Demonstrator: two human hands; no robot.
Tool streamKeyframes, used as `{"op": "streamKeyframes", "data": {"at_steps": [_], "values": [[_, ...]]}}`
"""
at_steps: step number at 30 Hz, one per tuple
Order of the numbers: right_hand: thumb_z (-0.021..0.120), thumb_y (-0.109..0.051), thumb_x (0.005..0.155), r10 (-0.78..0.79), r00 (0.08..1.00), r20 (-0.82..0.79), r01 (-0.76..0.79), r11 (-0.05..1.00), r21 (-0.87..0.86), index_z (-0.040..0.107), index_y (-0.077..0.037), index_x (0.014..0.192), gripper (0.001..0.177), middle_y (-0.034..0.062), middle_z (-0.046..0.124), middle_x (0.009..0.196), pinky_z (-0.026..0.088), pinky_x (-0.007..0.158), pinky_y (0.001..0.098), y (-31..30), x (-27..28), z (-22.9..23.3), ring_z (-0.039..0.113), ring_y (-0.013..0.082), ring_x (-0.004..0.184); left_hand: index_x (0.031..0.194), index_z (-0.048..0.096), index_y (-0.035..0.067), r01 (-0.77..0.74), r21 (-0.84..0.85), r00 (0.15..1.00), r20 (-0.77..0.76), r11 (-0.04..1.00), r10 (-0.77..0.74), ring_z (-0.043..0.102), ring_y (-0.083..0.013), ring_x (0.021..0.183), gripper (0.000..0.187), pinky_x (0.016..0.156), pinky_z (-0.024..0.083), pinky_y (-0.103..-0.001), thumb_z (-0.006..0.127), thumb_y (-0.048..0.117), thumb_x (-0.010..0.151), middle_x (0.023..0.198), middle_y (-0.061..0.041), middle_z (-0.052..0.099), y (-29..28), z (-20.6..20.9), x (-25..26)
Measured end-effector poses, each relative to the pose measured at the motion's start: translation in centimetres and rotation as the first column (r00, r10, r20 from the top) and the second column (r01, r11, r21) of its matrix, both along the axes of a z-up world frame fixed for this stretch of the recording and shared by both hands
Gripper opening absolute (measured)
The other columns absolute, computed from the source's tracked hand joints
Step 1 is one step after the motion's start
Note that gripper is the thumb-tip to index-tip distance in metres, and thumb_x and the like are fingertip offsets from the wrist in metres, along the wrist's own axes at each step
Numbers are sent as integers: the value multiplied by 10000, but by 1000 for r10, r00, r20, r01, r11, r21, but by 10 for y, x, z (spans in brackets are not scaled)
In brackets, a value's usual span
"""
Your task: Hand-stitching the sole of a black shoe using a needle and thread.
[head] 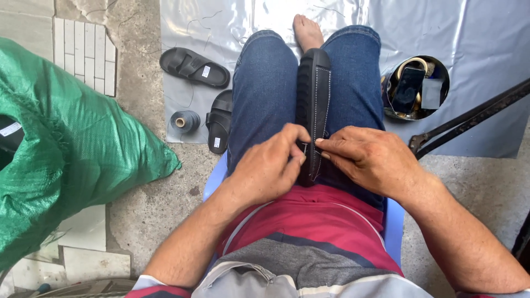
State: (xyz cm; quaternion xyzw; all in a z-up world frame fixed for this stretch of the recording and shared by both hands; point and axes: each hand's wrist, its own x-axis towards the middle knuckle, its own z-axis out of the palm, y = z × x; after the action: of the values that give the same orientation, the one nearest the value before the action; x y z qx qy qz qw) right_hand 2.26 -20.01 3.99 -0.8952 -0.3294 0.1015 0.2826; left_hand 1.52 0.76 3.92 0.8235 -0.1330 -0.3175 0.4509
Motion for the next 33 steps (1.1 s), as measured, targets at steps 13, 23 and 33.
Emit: {"op": "streamKeyframes", "data": {"at_steps": [13, 23, 33], "values": [[569, -208, 720, -132, 932, -338, -33, 897, -441, 580, -326, 1169, 464, 49, 628, 877, 525, 697, 483, -29, 8, 43, 632, 329, 813, 1273, 512, 205, 114, 7, 989, 95, 993, -114, 591, -437, 778, 506, 668, 498, -534, 415, -12, 826, 854, -136, 520, 6, 6, 5], [527, -219, 778, -306, 892, -332, 202, 928, -312, 580, -360, 1186, 434, 14, 604, 847, 508, 600, 453, -39, -2, 31, 617, 290, 825, 1149, 596, 217, -64, -73, 930, 358, 995, 86, 650, -257, 694, 343, 596, 552, -410, 629, 327, 826, 992, -39, 483, -8, -6, -5], [651, -277, 770, -230, 846, -481, 318, 942, 109, 698, -234, 793, 67, -32, 642, 553, 488, 520, 286, -9, -2, -13, 639, 184, 561, 940, 661, 202, -286, -338, 905, 213, 897, 369, 603, -209, 758, 112, 678, 488, -290, 639, 191, 830, 914, -15, 531, -12, -30, -12]]}}
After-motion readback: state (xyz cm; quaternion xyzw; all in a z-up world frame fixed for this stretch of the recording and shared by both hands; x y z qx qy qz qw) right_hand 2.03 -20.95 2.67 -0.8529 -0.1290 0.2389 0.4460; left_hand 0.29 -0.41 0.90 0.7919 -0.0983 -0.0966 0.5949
